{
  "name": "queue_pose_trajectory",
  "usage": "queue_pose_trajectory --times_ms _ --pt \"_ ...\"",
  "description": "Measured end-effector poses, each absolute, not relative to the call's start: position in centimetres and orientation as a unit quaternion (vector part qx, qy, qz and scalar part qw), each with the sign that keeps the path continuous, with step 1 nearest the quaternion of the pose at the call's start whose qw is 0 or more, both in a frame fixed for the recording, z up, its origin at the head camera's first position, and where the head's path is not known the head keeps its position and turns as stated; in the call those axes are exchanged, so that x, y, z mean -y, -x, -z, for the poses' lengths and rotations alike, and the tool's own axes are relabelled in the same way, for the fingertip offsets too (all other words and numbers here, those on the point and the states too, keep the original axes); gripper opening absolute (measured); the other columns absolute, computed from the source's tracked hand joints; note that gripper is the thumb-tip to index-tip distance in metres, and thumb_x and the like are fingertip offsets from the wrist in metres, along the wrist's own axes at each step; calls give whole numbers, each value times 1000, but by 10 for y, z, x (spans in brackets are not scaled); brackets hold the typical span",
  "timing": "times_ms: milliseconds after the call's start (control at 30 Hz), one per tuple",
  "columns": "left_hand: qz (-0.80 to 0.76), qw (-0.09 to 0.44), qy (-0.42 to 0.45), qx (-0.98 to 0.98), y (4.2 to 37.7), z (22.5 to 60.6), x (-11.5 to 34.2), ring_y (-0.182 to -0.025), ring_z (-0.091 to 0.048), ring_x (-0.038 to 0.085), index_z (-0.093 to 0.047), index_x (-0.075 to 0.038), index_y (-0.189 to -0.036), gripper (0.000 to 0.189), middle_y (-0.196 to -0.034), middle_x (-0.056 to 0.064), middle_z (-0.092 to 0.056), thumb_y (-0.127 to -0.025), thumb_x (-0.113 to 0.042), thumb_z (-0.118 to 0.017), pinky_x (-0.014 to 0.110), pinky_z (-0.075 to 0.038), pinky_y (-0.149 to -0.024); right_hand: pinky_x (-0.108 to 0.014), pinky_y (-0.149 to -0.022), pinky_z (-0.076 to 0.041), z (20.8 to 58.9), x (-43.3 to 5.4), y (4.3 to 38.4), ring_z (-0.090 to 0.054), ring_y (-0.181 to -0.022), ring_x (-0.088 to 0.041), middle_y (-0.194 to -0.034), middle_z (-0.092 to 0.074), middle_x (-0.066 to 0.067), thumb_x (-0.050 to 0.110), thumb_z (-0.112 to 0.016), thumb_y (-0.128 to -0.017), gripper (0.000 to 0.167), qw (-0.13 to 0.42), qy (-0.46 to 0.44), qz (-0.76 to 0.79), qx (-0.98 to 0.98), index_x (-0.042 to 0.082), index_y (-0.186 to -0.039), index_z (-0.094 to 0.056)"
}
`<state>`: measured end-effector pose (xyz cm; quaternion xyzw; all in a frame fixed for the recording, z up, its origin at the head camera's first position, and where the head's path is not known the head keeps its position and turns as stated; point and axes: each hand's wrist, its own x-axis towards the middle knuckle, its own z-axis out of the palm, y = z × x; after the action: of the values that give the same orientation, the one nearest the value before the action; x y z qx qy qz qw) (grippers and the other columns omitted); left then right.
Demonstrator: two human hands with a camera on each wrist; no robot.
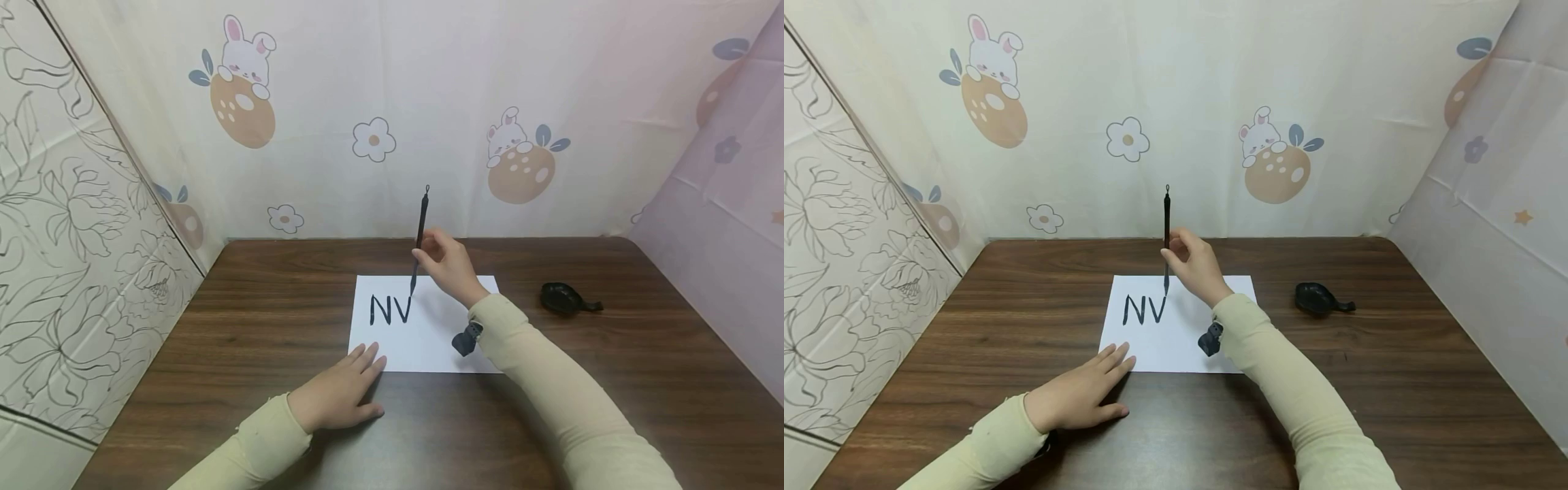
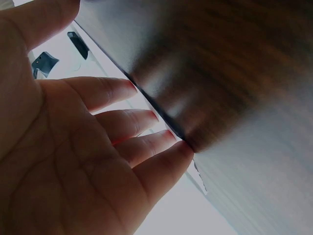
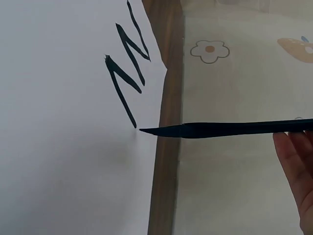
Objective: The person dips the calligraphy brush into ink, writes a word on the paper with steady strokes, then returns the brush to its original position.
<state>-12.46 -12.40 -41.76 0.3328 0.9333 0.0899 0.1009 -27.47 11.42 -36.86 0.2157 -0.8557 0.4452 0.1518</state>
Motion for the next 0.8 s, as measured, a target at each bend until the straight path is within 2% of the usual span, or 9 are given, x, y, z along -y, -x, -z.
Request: queue_pose_trajectory --times_ms 333,800 --pt "-92 104 -329 -934 123 415 124 -146 -30 41 -39 -3 -149 73 -158 21 -30 -92 -42 -63 49 -32 -117 -39 -80 -56 365 -117 271 -65 -91 -24 -101 -66 -10 14 -64 -95 22 169 -238 -418 860 7 -115 -58" --pt "-86 101 -331 -934 124 416 122 -145 -30 41 -39 -3 -149 74 -158 21 -30 -92 -43 -63 49 -32 -117 -40 -84 -57 370 -120 267 -65 -94 -22 -100 -66 -8 13 -65 -94 21 150 -240 -427 859 10 -114 -60"
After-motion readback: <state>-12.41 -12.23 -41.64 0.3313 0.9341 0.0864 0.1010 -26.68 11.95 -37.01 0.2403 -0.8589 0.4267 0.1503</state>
